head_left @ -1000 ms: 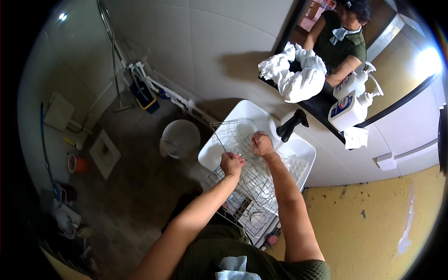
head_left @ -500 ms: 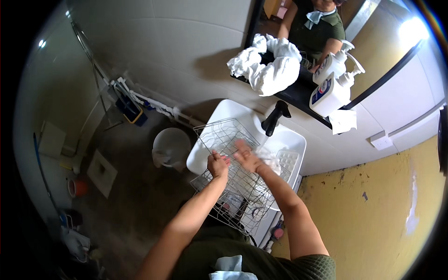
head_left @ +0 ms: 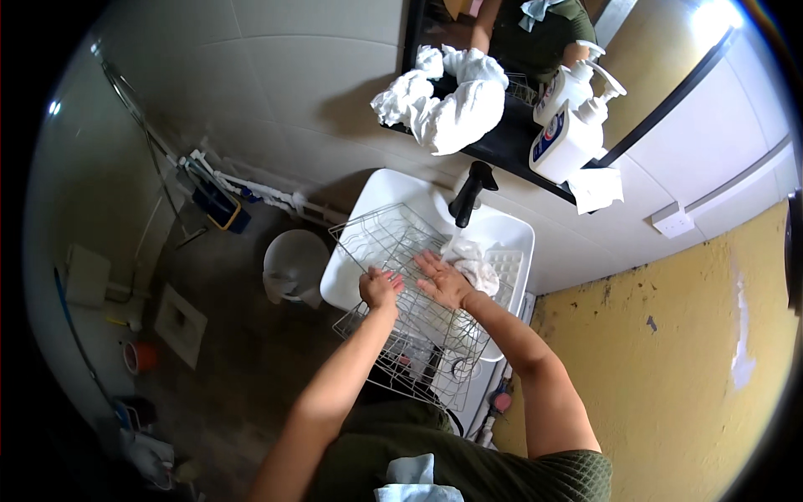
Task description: The person wipes a rectangular wire rack with a cloth under running water in a sink.
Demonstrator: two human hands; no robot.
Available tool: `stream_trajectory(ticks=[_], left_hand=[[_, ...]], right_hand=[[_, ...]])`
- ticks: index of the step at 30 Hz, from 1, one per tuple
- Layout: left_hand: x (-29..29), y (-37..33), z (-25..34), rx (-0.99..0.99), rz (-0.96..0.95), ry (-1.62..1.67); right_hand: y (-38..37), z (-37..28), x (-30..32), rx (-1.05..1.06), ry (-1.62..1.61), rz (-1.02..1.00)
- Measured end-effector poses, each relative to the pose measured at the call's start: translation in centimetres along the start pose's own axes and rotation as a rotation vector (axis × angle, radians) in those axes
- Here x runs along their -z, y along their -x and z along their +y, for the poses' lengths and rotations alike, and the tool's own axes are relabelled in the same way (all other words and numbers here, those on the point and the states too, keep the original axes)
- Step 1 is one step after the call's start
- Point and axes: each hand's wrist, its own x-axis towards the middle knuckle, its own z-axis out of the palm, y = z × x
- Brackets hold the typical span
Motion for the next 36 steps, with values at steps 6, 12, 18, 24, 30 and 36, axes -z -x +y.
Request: stream_trajectory(ticks=[6, 12, 18, 24, 30, 36], left_hand=[[1.8, -0.2, 2.0, 0.209, -0.179, 0.12], [2.0, 6.0, 4.0, 0.197, -0.404, 0.004], [4.1, 9.1, 5.8, 0.008, -0.449, 0.069], [4.0, 8.6, 5.6, -0.033, -0.409, 0.099], [3.6, 7.6, 4.4, 0.023, -0.333, 0.108], [3.5, 7.0, 3.9, 0.001, -0.33, 0.186]], right_hand=[[0.0, -2.9, 4.3, -0.115, 0.378, 0.163], [2.1, 3.9, 5.1, -0.294, 0.128, 0.218], [2.4, 2.6, 8.4, -0.422, -0.942, 0.742], [3.9, 0.9, 12.1, -0.506, -1.236, 0.796], [4.1, 0.7, 13.0, -0.374, -1.856, 0.623], [4.3, 1.2, 13.0, -0.376, -1.765, 0.699]])
